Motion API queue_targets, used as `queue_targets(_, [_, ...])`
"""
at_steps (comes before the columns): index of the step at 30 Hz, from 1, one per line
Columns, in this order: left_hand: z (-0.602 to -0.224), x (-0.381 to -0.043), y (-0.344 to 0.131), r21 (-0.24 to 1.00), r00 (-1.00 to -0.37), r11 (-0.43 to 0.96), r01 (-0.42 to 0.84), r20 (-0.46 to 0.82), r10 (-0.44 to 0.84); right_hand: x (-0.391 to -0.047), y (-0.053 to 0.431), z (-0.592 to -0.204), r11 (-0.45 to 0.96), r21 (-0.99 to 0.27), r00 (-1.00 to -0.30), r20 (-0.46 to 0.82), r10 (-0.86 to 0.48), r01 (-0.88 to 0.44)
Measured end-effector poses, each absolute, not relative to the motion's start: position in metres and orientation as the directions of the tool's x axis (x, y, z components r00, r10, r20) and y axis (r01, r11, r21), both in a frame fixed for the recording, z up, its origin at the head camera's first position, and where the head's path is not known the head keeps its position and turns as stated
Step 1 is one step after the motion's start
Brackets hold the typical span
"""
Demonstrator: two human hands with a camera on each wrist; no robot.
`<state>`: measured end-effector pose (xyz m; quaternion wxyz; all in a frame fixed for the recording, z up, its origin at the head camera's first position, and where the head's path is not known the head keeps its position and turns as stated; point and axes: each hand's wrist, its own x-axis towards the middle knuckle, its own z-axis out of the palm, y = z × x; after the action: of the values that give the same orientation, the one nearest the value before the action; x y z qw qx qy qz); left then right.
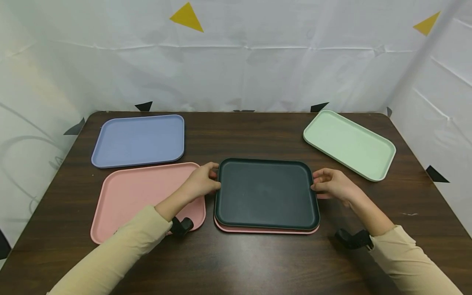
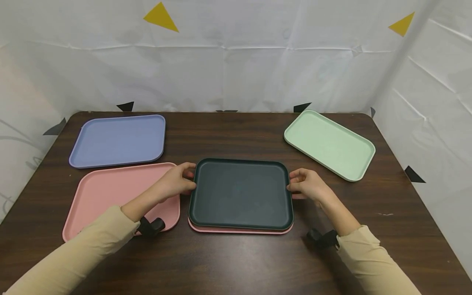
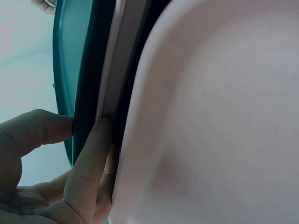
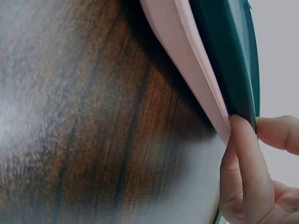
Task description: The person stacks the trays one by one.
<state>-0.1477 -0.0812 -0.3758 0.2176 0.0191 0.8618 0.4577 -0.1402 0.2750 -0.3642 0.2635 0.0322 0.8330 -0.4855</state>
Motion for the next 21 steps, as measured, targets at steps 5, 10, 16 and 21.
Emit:
queue_targets(5, [-0.3755,-0.1469,-0.0799,0.842,-0.889,0.493,-0.221,-0.381,0.252,-0.1404,0.2755,-0.3637,0.548,-0.783,-0.855,-0.472,-0.214,0.295])
queue_targets(10, [-0.3737,-0.1464,-0.0795,0.844,-0.889,0.490,-0.219,-0.380,0.257,-0.1420,0.2758,-0.3636,0.570,-0.775,-0.854,-0.468,-0.228,0.273])
queue_targets(16, [-0.3736,-0.1461,-0.0795,0.829,-0.892,0.532,-0.171,-0.360,0.274,-0.1421,0.2756,-0.3649,0.587,-0.767,-0.860,-0.460,-0.220,0.260])
queue_targets(21, [-0.3732,-0.1464,-0.0798,0.818,-0.885,0.549,-0.171,-0.373,0.279,-0.1413,0.2750,-0.3651,0.591,-0.765,-0.860,-0.460,-0.222,0.256])
